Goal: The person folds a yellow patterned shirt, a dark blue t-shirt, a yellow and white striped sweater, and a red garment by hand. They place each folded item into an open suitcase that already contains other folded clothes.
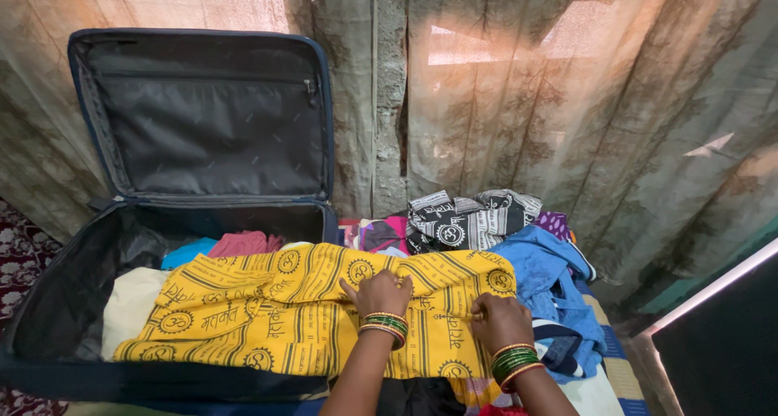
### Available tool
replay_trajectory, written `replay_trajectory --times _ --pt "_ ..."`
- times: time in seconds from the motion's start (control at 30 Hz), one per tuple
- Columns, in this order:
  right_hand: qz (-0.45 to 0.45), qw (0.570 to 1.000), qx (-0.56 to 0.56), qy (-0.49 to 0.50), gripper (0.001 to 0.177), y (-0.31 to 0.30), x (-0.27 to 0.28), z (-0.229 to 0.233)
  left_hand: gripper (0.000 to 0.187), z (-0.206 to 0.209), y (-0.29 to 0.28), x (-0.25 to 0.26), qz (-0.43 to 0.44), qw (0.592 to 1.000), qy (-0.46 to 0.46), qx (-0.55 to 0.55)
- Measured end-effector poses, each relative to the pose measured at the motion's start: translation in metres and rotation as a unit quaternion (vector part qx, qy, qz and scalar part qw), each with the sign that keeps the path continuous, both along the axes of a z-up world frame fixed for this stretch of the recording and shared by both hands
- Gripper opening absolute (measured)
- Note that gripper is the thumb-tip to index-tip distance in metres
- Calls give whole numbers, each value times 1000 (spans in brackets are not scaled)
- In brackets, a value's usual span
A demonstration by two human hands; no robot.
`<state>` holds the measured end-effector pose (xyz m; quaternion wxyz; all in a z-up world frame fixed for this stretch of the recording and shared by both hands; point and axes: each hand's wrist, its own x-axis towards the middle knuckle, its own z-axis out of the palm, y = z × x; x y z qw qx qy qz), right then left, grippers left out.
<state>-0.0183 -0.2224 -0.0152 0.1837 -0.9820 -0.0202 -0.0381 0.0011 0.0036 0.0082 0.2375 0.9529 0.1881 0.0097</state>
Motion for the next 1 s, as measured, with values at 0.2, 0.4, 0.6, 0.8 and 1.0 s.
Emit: replay_trajectory --times 0.2,0.4,0.6,0.8,1.0 --pt "15 993 31 -112 35 3 6 2 42 -3 -9 2 -41 988 -108 -106" --pt "-11 875 481 -49 41 3 38 -58 51 -2 -25 -22 -115 949 -262 -133" --pt "-156 778 608 18 50 13 42 -68 31 -43 -21 -46 -266 903 -333 51" --pt "17 881 463 -91 47 23 27 -47 48 -39 -28 -40 -43 964 -167 -205" --pt "38 916 382 -115 38 30 23 -27 44 -43 -23 -10 -32 974 -98 -200"
